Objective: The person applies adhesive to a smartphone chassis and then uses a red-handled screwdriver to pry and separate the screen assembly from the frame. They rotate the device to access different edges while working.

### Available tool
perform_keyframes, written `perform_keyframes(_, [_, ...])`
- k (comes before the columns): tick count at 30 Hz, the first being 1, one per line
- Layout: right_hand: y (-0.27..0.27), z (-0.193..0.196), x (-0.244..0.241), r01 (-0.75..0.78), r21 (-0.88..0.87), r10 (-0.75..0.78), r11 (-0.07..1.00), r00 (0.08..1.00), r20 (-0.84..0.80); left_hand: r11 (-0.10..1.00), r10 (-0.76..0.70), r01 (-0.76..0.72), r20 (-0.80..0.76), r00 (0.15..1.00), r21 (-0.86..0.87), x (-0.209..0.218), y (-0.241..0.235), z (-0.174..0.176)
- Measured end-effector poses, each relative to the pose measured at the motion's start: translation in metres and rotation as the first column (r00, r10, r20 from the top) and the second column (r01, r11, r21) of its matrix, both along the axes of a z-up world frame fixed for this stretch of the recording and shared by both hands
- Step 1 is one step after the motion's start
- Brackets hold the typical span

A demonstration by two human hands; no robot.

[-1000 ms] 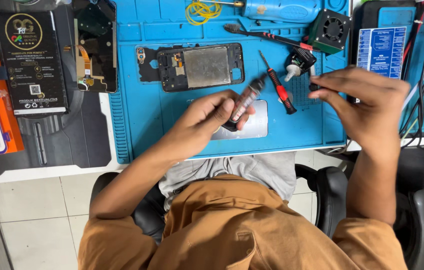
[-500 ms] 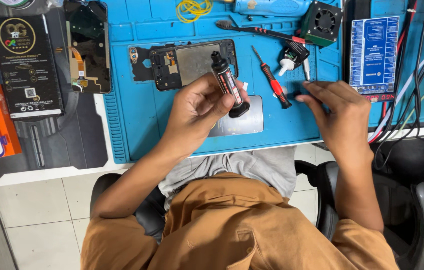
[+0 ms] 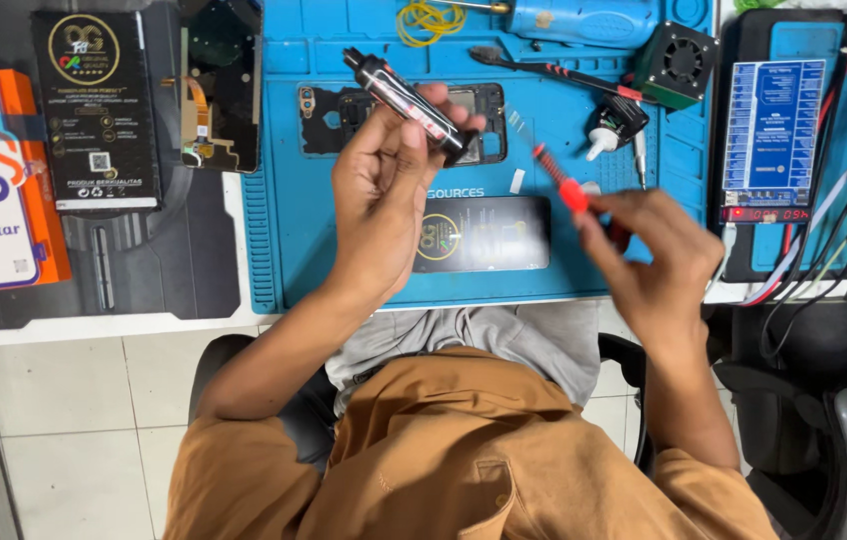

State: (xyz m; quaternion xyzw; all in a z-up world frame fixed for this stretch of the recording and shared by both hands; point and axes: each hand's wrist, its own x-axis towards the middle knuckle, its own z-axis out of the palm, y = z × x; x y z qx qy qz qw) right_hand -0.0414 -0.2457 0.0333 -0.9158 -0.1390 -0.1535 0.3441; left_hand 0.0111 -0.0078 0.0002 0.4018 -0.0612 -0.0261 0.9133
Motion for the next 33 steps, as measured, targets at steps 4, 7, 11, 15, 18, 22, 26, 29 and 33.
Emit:
perform_keyframes(4, [0.017, -0.001, -0.012, -0.091, 0.065, 0.091, 0.994, 0.996, 0.012, 0.998, 0.036, -0.033, 0.045, 0.998, -0.052, 0.0, 0.0, -0.003])
perform_keyframes(7, [0.027, -0.009, -0.012, -0.099, 0.112, 0.093, 0.989, 0.994, 0.056, 0.999, 0.003, -0.007, 0.068, 0.998, 0.05, -0.005, 0.0, -0.002])
perform_keyframes(11, [0.039, -0.021, -0.009, -0.106, 0.184, 0.081, 0.977, 0.987, 0.14, 0.983, -0.029, 0.015, 0.075, 0.997, 0.182, -0.01, -0.003, 0.001])
perform_keyframes(15, [0.051, -0.037, -0.01, -0.105, 0.291, 0.056, 0.951, 0.983, 0.174, 0.984, -0.067, 0.052, 0.08, 0.995, 0.17, -0.015, -0.003, 0.005])
perform_keyframes(18, [0.056, -0.046, -0.013, -0.082, 0.329, 0.028, 0.941, 0.986, 0.166, 0.968, -0.059, 0.032, 0.106, 0.993, 0.248, -0.02, -0.003, 0.008])
perform_keyframes(22, [0.055, -0.053, -0.016, -0.061, 0.37, -0.005, 0.927, 0.985, 0.173, 0.971, -0.085, 0.054, 0.126, 0.988, 0.234, -0.023, -0.004, 0.013])
perform_keyframes(26, [0.058, -0.056, -0.019, -0.026, 0.407, -0.046, 0.913, 0.985, 0.167, 0.957, -0.101, 0.043, 0.193, 0.976, 0.285, -0.025, -0.005, 0.018])
perform_keyframes(29, [0.06, -0.058, -0.022, -0.033, 0.425, -0.049, 0.905, 0.982, 0.18, 0.946, -0.102, 0.028, 0.216, 0.971, 0.322, -0.026, -0.004, 0.02])
perform_keyframes(33, [0.061, -0.06, -0.023, -0.041, 0.436, -0.054, 0.899, 0.978, 0.203, 0.929, -0.099, -0.001, 0.251, 0.963, 0.37, -0.027, -0.003, 0.021])
